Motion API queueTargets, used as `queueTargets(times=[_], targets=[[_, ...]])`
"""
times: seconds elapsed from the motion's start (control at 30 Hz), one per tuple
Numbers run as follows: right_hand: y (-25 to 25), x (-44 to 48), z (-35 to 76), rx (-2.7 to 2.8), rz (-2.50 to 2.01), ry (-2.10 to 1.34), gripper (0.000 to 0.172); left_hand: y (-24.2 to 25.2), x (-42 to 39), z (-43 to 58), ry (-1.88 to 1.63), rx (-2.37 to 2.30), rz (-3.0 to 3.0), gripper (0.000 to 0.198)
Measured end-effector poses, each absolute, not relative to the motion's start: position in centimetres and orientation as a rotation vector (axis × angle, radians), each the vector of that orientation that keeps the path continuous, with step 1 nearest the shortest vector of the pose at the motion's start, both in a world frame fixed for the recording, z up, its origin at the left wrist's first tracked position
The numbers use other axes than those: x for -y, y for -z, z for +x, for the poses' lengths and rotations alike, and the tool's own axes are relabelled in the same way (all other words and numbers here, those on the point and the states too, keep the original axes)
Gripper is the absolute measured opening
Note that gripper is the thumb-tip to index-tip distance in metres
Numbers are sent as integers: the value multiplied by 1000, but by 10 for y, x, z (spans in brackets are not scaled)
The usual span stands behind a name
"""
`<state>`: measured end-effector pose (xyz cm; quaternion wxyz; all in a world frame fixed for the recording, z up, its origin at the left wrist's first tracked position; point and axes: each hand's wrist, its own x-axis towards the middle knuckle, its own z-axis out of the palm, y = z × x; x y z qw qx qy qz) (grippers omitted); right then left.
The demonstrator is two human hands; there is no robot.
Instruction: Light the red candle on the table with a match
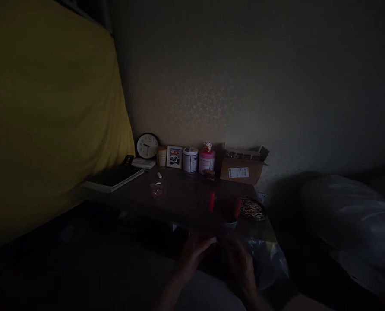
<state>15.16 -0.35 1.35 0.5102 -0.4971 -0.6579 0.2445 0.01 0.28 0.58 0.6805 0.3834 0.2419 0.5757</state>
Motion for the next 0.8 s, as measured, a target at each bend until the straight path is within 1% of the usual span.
queueTargets(times=[0.2, 0.33, 0.6, 0.8], targets=[[-11, 1, 149, 1680, -1225, -462, 24, -16, -1, -2, -1318, -557, 852, 25], [-9, -4, 147, 1743, -1239, -340, 24, -14, -4, -5, -1352, -569, 799, 25], [-20, -1, 138, 1718, -1213, -261, 25, -10, -7, -8, -1366, -559, 777, 20], [-15, -6, 139, 1775, -1181, -160, 24, -10, -6, -8, -1392, -546, 767, 20]])
